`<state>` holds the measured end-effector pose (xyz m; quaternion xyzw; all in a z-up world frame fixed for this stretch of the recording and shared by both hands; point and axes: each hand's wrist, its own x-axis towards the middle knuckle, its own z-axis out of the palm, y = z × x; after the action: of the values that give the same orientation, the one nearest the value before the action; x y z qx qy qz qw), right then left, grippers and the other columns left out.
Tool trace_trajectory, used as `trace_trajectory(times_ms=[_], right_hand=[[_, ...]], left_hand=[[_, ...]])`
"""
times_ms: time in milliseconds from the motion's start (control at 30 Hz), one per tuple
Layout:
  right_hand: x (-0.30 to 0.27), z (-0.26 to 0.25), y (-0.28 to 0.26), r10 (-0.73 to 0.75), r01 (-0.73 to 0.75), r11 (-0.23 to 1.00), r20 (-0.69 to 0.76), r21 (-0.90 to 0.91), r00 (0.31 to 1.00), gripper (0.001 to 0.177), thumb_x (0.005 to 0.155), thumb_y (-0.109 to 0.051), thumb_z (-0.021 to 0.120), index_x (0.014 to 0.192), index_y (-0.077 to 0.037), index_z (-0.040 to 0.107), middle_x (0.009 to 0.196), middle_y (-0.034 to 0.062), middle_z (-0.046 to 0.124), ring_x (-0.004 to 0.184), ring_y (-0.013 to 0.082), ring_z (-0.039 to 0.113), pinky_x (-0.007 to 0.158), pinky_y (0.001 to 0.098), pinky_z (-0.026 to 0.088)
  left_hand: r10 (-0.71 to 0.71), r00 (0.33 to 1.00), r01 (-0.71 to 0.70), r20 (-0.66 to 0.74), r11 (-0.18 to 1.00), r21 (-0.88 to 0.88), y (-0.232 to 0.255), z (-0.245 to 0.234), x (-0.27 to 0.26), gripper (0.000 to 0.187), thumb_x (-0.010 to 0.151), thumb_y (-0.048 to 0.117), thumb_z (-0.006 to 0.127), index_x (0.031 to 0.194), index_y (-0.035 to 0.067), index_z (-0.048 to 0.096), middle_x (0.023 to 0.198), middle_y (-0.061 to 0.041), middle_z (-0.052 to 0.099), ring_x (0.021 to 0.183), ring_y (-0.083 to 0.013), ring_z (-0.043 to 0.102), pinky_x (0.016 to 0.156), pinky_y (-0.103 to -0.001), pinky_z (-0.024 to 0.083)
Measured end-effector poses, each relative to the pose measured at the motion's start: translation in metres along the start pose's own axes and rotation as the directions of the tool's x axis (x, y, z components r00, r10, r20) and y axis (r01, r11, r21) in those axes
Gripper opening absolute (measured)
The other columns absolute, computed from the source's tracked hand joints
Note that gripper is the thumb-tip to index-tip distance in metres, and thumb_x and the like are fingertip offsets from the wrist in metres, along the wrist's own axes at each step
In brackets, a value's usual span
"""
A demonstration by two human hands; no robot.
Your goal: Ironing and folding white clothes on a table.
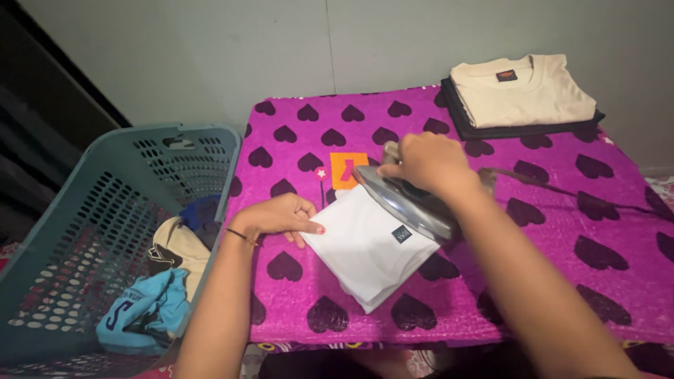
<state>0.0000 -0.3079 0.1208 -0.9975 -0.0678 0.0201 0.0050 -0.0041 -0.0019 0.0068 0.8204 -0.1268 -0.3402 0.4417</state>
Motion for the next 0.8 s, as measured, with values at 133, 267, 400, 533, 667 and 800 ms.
trace_trajectory(times_ms=[133,267,400,533,667,800], right_hand=[[0.001,0.0,-0.007,0.012,-0.012,1.0,-0.021,0.026,1.0,0.056,0.087,-0.06,0.068,0.109,-0.009,0.078,0.109,0.0214,0.075,0.11,0.0442,0.07,0.09,0.0559,0.055],[-0.015,0.004,0.0,-0.018,0.019,0.999,-0.029,0.048,0.999,0.062,0.088,-0.064,0.065,0.11,-0.008,0.077,0.109,0.0237,0.075,0.11,0.0466,0.07,0.09,0.0568,0.055],[-0.06,-0.006,-0.003,-0.002,0.002,1.0,0.032,0.013,0.999,0.059,0.089,-0.06,0.065,0.117,-0.009,0.074,0.108,0.0224,0.075,0.109,0.0459,0.071,0.091,0.0573,0.055],[-0.074,-0.007,-0.007,-0.034,0.034,0.999,0.012,0.029,0.999,0.055,0.089,-0.054,0.067,0.121,-0.01,0.071,0.106,0.0238,0.075,0.107,0.0472,0.071,0.091,0.0578,0.055],[-0.046,0.007,-0.014,-0.043,0.043,0.999,-0.062,0.007,0.997,0.052,0.087,-0.056,0.069,0.108,-0.009,0.076,0.1,0.0218,0.076,0.103,0.0452,0.072,0.086,0.0556,0.056],[-0.017,0.011,-0.027,-0.058,0.061,0.998,-0.098,0.035,0.994,0.051,0.086,-0.057,0.07,0.103,-0.009,0.078,0.098,0.0226,0.076,0.102,0.046,0.072,0.085,0.0563,0.056]], left_hand=[[0.008,1.0,-0.008,0.0,1.0,-0.01,-0.001,0.0,0.0,0.031,0.085,0.029,0.081,0.1,0.003,0.071,0.081,-0.008,0.079,0.067,-0.0167,0.077,0.06,-0.023,0.061],[0.007,1.0,-0.007,-0.002,1.0,-0.004,0.0,0.0,-0.002,0.032,0.085,0.03,0.081,0.1,0.004,0.07,0.082,-0.008,0.079,0.067,-0.0163,0.077,0.061,-0.023,0.061],[0.012,1.0,-0.012,-0.013,1.0,-0.001,0.0,0.002,-0.003,0.031,0.086,0.03,0.081,0.1,0.004,0.071,0.082,-0.008,0.079,0.067,-0.0162,0.077,0.061,-0.022,0.061],[0.004,1.0,-0.004,-0.015,1.0,0.015,0.004,0.002,-0.005,0.033,0.085,0.031,0.081,0.1,0.003,0.072,0.084,-0.009,0.08,0.068,-0.0164,0.077,0.062,-0.023,0.061],[-0.002,0.999,0.002,-0.035,1.0,0.015,0.007,0.003,-0.006,0.033,0.085,0.03,0.08,0.1,0.002,0.071,0.083,-0.012,0.079,0.069,-0.0206,0.077,0.063,-0.027,0.062],[-0.06,0.998,0.06,-0.002,0.998,-0.016,0.009,0.003,-0.013,0.039,0.086,0.039,0.079,0.1,0.003,0.073,0.08,-0.017,0.078,0.069,-0.024,0.078,0.062,-0.03,0.063]])
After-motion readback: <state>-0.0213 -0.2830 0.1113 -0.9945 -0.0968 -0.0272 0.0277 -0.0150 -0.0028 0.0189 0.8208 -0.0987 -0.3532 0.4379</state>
